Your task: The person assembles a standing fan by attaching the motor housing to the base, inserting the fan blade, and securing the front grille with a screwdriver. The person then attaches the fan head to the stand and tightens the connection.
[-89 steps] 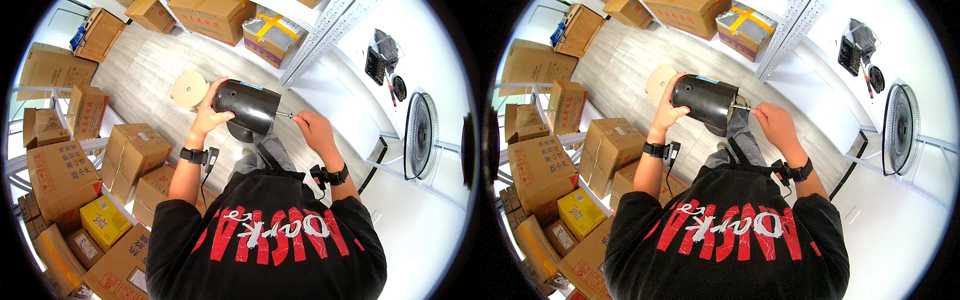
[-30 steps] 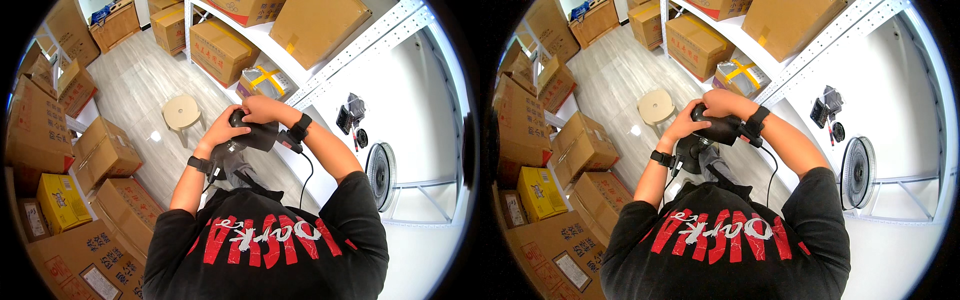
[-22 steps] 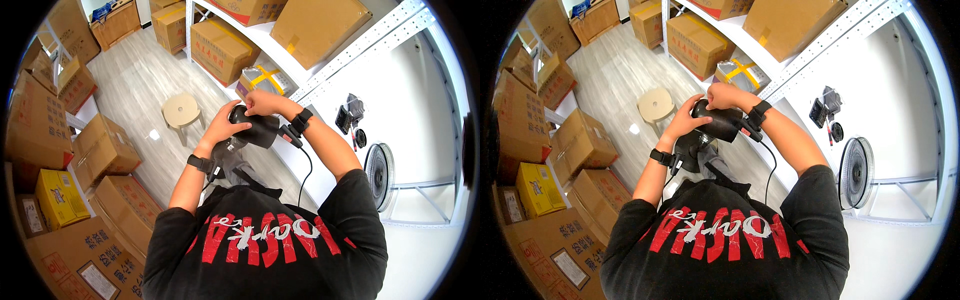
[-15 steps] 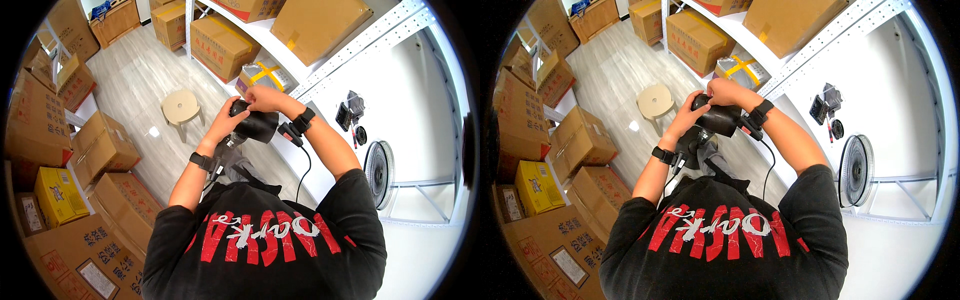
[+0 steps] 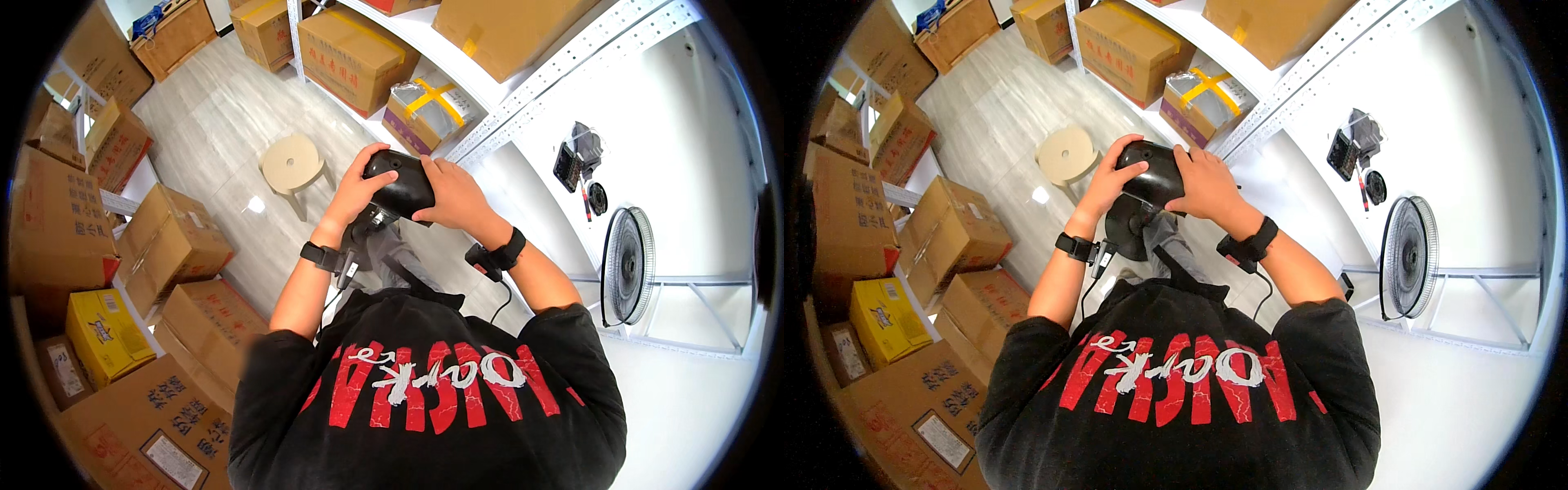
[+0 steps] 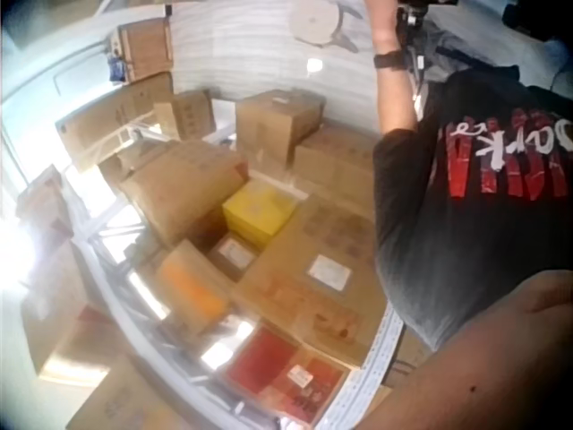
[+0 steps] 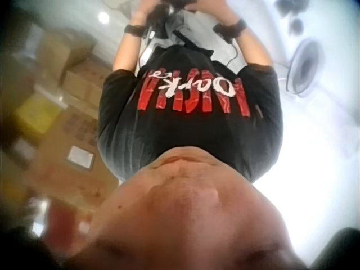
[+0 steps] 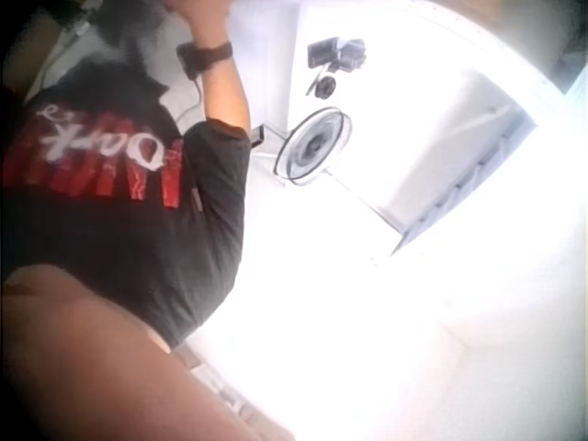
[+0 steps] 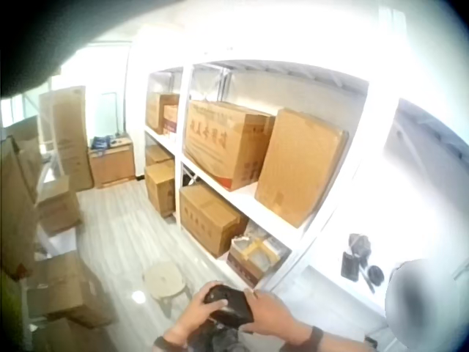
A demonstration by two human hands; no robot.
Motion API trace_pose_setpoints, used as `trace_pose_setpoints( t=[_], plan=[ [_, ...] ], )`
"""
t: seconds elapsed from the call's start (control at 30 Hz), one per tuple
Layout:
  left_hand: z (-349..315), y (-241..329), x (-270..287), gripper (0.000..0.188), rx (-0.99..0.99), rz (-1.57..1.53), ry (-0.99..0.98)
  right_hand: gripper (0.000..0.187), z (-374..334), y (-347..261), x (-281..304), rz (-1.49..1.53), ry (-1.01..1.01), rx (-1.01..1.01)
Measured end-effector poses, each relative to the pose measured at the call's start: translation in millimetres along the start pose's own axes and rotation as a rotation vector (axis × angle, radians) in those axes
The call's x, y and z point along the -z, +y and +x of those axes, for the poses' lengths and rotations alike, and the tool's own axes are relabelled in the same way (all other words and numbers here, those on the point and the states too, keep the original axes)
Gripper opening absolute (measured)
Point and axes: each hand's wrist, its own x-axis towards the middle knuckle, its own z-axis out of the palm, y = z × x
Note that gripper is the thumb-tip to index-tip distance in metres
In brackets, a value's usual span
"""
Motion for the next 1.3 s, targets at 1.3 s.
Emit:
trace_pose_setpoints(
  t=[1.3],
  plan=[
    [7,17,-17,0.032,0.149,0.065,0.140,0.102,7,-21,-16,-0.041,0.062,-0.086]
  ],
)
